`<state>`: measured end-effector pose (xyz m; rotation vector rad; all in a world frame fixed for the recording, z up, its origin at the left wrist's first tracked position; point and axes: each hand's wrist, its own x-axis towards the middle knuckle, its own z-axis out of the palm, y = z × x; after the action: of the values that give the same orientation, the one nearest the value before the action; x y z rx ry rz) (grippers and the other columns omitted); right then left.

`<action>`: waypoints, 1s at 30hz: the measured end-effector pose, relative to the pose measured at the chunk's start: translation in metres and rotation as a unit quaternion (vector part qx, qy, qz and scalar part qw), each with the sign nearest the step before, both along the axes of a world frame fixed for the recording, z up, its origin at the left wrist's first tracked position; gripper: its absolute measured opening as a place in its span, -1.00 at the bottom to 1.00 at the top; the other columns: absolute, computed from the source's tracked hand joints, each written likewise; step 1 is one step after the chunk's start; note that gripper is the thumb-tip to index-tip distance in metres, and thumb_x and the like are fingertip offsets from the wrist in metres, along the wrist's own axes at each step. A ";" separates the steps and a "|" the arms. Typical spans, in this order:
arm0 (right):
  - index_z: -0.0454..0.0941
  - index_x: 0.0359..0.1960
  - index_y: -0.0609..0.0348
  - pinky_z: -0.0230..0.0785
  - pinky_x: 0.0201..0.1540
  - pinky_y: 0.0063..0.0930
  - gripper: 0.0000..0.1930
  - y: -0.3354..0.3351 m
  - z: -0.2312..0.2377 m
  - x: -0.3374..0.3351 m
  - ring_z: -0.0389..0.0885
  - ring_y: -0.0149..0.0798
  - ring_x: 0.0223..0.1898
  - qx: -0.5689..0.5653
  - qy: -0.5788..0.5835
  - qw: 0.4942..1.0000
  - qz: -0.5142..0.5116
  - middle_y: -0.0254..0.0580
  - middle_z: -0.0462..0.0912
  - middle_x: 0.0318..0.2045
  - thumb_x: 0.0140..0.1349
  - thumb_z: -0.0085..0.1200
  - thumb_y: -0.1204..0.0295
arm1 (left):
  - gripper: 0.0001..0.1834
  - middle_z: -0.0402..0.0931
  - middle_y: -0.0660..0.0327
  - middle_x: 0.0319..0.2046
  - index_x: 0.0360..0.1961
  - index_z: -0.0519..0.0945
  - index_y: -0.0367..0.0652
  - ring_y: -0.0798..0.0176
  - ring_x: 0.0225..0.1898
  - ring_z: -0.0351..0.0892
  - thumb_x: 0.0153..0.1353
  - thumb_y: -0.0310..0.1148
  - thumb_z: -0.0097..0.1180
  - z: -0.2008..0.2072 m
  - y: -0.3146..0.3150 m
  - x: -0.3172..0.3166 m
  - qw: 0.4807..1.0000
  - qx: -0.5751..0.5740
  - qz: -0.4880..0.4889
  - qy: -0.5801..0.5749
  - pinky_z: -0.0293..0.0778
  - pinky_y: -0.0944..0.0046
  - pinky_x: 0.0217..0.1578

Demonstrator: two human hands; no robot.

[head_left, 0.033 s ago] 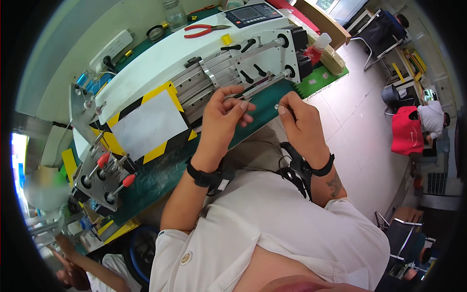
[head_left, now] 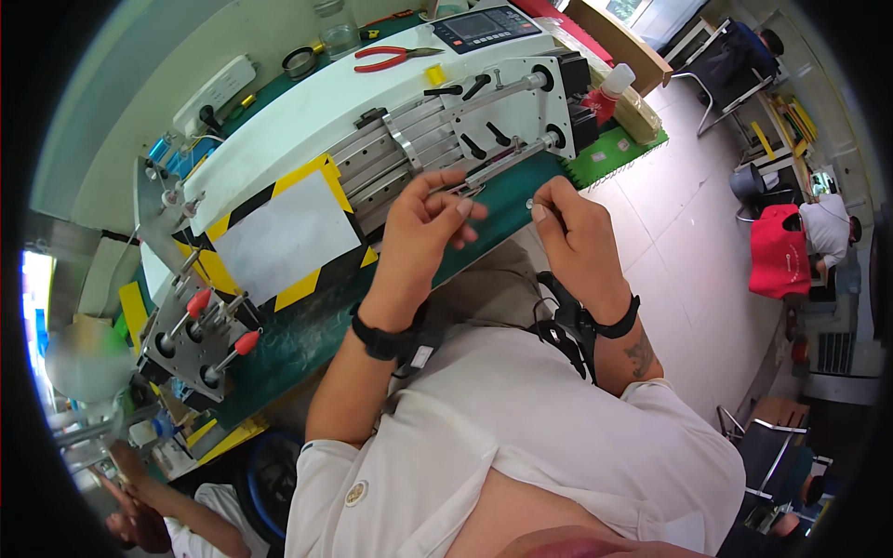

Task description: Operating a wire processing machine to assemble electronic components.

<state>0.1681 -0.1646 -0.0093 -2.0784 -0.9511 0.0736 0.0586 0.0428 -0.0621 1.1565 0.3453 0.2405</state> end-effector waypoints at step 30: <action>0.64 -0.25 0.08 0.41 -0.07 -0.11 -0.82 0.228 -0.015 -0.145 0.61 -0.02 -0.19 0.087 -0.241 0.846 0.468 -0.20 0.61 -0.32 0.12 0.34 0.43 | -0.05 0.27 -0.01 0.74 0.82 0.11 -0.31 0.41 -0.31 0.45 0.52 -0.29 0.20 -0.018 0.011 -0.238 0.911 -0.242 0.282 -0.177 0.41 0.36 -0.29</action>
<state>0.0236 0.0633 -0.0243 -1.2990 -2.1302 -0.0355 -0.1793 0.0539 -0.0803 0.4822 0.3822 0.8148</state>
